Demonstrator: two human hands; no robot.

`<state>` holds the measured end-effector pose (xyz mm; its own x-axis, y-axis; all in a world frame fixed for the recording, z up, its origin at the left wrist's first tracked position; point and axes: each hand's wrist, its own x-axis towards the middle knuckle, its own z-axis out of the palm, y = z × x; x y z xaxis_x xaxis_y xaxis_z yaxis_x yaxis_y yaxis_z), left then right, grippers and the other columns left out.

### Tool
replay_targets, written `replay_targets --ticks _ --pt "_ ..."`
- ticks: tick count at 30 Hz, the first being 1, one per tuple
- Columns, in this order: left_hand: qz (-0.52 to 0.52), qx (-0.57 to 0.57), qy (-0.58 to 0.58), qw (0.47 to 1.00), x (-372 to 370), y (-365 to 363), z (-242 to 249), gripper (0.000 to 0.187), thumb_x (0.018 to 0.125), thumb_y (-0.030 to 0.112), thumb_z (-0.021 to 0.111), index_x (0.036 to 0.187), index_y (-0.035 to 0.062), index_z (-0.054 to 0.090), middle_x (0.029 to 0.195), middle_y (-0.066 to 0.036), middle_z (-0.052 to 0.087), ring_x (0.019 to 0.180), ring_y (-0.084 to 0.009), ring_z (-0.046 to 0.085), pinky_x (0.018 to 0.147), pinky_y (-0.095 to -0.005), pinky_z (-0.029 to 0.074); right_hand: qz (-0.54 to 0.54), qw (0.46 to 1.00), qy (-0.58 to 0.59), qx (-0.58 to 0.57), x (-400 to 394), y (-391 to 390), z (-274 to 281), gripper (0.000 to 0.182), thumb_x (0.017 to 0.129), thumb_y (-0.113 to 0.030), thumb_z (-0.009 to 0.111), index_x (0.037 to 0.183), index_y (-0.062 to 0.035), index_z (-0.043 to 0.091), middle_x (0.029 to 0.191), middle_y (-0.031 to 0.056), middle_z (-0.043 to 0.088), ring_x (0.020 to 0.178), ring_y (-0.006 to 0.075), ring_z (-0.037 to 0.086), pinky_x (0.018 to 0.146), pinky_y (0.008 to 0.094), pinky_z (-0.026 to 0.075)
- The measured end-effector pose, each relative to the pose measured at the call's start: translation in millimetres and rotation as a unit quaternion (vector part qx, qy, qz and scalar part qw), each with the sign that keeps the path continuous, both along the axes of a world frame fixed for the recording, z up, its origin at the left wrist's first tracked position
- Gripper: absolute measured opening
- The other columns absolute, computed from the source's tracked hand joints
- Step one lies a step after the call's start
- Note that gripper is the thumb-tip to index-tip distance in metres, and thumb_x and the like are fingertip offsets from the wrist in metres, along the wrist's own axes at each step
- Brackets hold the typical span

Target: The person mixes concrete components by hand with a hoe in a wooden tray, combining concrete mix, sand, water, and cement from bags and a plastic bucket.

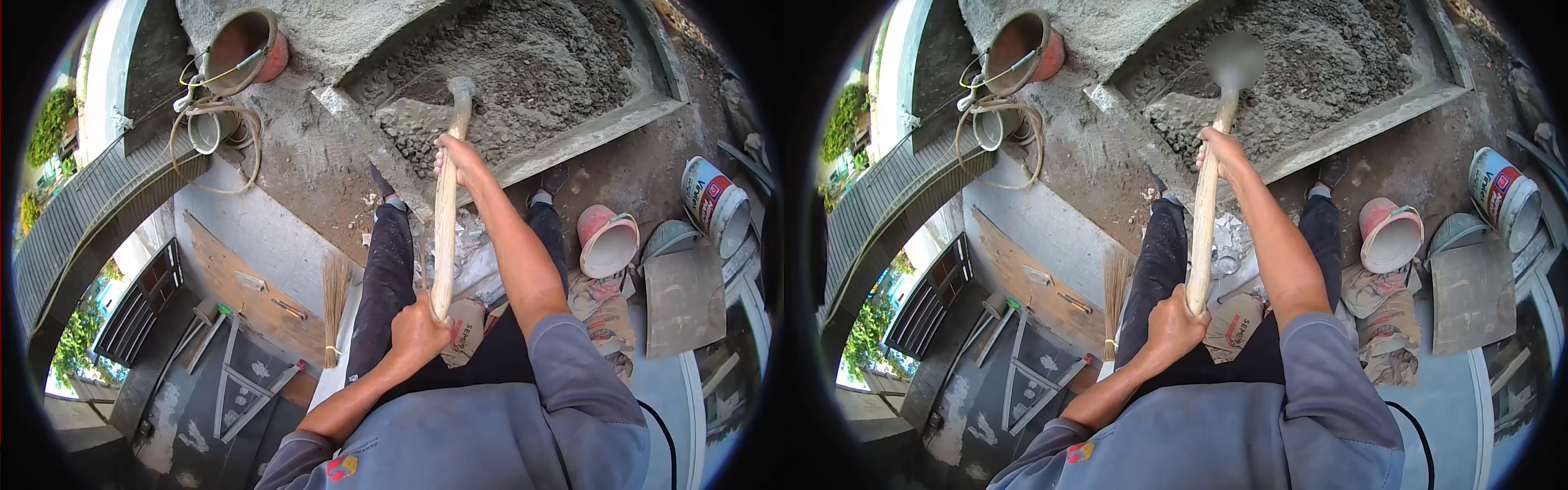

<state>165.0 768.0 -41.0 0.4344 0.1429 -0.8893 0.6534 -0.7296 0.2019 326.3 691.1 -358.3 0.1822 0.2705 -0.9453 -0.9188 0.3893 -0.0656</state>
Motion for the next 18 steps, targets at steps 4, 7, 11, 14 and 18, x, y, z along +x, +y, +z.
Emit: replay_targets --ticks 4,7,11,14,18 --pt "-0.046 -0.073 0.002 0.996 -15.2 -7.2 38.0 0.036 0.076 0.02 0.078 0.094 -0.0002 0.053 0.071 -0.027 0.066 0.071 -0.0453 0.069 0.064 -0.052 0.056 -0.042 0.998 0.005 -0.036 -23.7 -65.0 54.4 0.022 0.094 -0.023 0.062 0.099 -0.0013 0.058 0.071 0.0052 0.051 0.053 0.0176 0.052 0.048 0.0376 0.05" --pt "-0.089 -0.121 -0.042 0.988 -14.2 9.7 30.0 0.037 0.076 0.02 0.078 0.095 -0.0002 0.054 0.071 -0.025 0.066 0.07 -0.0447 0.069 0.064 -0.0517 0.055 -0.117 0.986 -0.012 -0.121 -4.5 -103.8 101.7 0.017 0.089 -0.017 0.066 0.087 -0.0043 0.055 0.066 0.0049 0.048 0.053 0.0177 0.051 0.047 0.0376 0.047" --pt "-0.177 -0.136 -0.114 0.968 53.8 56.2 -20.8 0.035 0.074 0.021 0.078 0.096 0.0032 0.058 0.072 -0.023 0.067 0.071 -0.0441 0.069 0.065 -0.0525 0.055 -0.259 0.95 -0.119 -0.131 52.1 -122.6 106.5 0.015 0.09 -0.018 0.065 0.088 -0.0072 0.055 0.067 0.0027 0.045 0.054 0.017 0.046 0.051 0.037 0.046" --pt "-0.224 -0.095 -0.165 0.956 127.7 94.3 -65.0 0.029 0.073 0.022 0.074 0.092 0.004 0.061 0.071 -0.025 0.066 0.071 -0.0452 0.068 0.068 -0.0532 0.054 -0.308 0.927 -0.175 -0.126 113.8 -108.0 61.6 0.014 0.09 -0.018 0.064 0.09 -0.0075 0.055 0.07 0.0034 0.046 0.057 0.0174 0.05 0.054 0.0383 0.049" --pt "-0.197 -0.07 -0.136 0.968 186.9 152.9 -100.8 0.028 0.071 0.02 0.074 0.091 0.0016 0.067 0.074 -0.023 0.068 0.073 -0.0426 0.069 0.07 -0.0487 0.054 -0.304 0.934 -0.147 -0.12 162.4 -24.9 -17.1 0.016 0.088 -0.015 0.065 0.089 -0.0037 0.054 0.068 0.0066 0.05 0.055 0.0206 0.053 0.051 0.0423 0.053"
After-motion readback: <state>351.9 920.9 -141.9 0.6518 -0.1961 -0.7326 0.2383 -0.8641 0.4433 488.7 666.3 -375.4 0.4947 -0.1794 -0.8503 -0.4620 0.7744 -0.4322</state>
